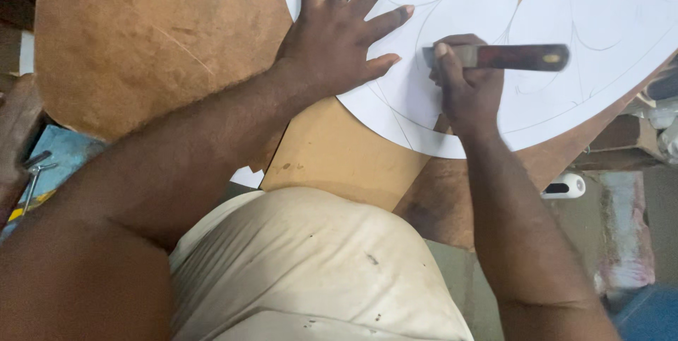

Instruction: The person cuts a large circular white paper pattern with a floral design drawn on it, using a knife to cut along the drawn lines while holding the paper steady with the other hand. They rotate and reposition the paper on a wooden board as they cut out sections of the pattern.

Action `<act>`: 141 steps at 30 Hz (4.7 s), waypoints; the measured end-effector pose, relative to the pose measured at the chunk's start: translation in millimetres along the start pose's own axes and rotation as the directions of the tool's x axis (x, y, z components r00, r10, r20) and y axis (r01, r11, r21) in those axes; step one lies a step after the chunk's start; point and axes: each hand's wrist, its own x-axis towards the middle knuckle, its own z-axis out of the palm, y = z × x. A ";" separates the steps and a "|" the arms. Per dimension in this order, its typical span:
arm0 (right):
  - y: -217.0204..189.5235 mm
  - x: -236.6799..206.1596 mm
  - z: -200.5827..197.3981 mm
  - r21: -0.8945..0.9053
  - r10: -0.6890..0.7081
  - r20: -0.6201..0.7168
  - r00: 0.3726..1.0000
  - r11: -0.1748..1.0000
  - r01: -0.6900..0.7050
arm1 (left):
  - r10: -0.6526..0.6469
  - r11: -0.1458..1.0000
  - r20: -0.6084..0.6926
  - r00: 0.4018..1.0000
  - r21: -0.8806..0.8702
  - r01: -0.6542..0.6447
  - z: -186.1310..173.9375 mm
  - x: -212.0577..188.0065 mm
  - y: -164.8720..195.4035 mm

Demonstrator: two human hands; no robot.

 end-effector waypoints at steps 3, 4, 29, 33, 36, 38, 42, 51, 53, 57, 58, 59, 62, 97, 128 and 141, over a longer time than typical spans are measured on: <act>5.5 3.5 10.3 0.172 0.051 -0.149 0.987 0.985 -0.025 | -0.006 1.000 0.019 1.000 0.004 0.006 3.6 0.7 0.1; 7.7 6.4 13.8 0.185 0.047 -0.186 0.981 0.983 -0.012 | -0.006 1.000 0.010 1.000 0.020 0.006 5.3 0.8 0.5; 11.8 32.1 26.5 0.202 0.080 -0.275 0.958 0.979 -0.023 | -0.004 0.998 0.009 1.000 0.069 0.003 11.5 -1.7 0.9; 10.0 32.1 27.9 0.182 0.058 -0.278 0.959 0.983 -0.006 | -0.008 0.999 0.015 1.000 0.044 0.007 12.8 -2.1 0.4; 8.5 32.8 28.0 0.178 0.062 -0.278 0.959 0.984 -0.012 | 0.005 0.993 -0.024 1.000 0.114 -0.002 13.3 -2.4 0.7; 7.6 34.1 27.8 0.151 0.043 -0.277 0.960 0.988 -0.001 | -0.005 0.996 -0.005 1.000 0.093 0.005 13.2 -1.6 -0.1; 6.3 36.4 28.6 0.088 0.031 -0.279 0.960 0.996 -0.007 | -0.003 0.996 -0.004 1.000 0.086 0.003 11.9 -1.5 -1.1; 5.9 43.7 26.8 0.146 0.099 -0.238 0.966 0.987 -0.066 | -0.008 0.999 -0.012 1.000 0.040 0.008 6.8 -3.2 -1.2; 4.9 42.6 27.2 0.151 0.105 -0.237 0.966 0.986 -0.070 | -0.013 0.999 -0.005 1.000 0.030 0.013 5.7 -2.7 -0.6; 2.8 40.8 28.7 0.189 0.134 -0.227 0.965 0.978 -0.091 | -0.005 0.998 -0.028 1.000 0.060 0.007 5.7 -3.8 -0.8; 2.4 40.5 29.0 0.203 0.147 -0.221 0.964 0.974 -0.102 | -0.001 0.998 -0.035 0.999 0.062 0.003 6.3 -4.5 -1.5; 2.3 39.7 29.6 0.193 0.133 -0.221 0.966 0.977 -0.091 | 0.003 0.998 -0.040 0.999 0.063 -0.001 7.2 -5.1 -1.8; 2.3 36.8 29.9 0.167 0.107 -0.212 0.972 0.983 -0.072 | 0.012 0.997 -0.044 0.999 0.070 -0.009 10.9 -6.9 -2.3; -16.9 16.0 21.5 -0.087 0.049 -0.038 0.998 0.995 -0.052 | 0.017 0.995 -0.060 0.998 0.101 -0.011 9.5 -10.0 -3.4; -13.3 -2.1 -10.6 -0.189 -0.050 0.152 0.987 0.979 0.079 | -0.038 0.999 0.058 0.998 0.029 0.036 -21.7 2.2 10.1; 37.6 -20.5 -1.8 0.179 -0.113 -0.195 0.974 0.973 0.148 | 0.030 0.990 -0.058 0.998 -0.133 -0.037 -8.1 13.1 52.6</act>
